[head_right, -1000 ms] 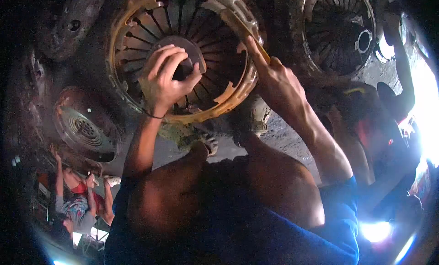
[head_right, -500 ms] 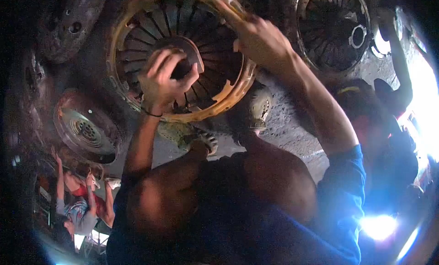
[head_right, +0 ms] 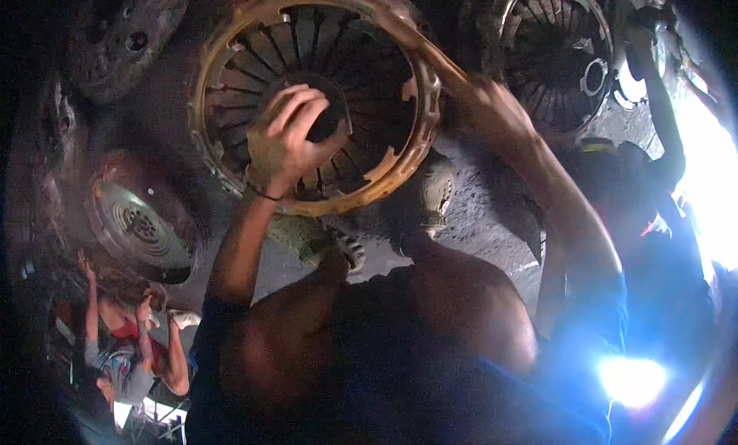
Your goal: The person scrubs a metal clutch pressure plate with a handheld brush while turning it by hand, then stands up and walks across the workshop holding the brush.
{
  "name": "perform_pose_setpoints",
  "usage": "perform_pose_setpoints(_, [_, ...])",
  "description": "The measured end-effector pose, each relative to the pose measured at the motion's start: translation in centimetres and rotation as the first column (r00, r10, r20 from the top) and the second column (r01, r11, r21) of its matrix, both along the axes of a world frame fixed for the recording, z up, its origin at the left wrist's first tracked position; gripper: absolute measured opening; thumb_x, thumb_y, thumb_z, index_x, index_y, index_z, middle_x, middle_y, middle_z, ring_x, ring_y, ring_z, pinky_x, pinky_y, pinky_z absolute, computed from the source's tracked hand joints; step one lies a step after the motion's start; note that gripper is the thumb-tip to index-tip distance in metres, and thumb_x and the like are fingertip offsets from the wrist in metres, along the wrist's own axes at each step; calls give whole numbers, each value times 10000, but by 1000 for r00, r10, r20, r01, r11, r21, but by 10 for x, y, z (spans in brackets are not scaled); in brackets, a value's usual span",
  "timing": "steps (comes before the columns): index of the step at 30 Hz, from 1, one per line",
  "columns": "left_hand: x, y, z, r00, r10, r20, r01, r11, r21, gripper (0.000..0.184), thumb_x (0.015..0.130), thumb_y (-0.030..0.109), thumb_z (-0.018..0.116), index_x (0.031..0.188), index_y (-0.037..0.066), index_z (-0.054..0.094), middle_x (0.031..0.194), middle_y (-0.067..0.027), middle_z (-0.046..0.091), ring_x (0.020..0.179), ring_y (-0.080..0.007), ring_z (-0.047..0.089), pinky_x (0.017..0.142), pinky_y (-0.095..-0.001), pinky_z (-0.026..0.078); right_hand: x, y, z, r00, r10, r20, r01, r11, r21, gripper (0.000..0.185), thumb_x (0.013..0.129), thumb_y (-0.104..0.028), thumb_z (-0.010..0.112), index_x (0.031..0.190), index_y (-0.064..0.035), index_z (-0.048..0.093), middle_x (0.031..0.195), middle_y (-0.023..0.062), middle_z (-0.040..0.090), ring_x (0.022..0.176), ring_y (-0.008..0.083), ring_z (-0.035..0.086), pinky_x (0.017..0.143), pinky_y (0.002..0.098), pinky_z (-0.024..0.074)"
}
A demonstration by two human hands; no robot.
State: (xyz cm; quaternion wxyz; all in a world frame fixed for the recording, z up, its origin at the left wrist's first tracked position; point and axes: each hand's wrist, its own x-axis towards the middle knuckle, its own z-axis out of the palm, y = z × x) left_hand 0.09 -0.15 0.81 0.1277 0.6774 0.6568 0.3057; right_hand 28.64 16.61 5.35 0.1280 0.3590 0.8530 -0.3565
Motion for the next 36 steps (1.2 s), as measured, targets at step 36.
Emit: perform_pose_setpoints(36, [3, 6, 8, 987, -97, -129, 90, 994, -61, 317, 781, 326, 818, 928, 57, 736, 995, -87, 721, 928, -294, 719, 792, -421, 610, -27, 8, -22, 921, -359, -154, 336, 929, -154, 605, 990, -115, 640, 1566, -139, 457, 994, 252, 745, 873, 360, 766, 766, 503, 590])
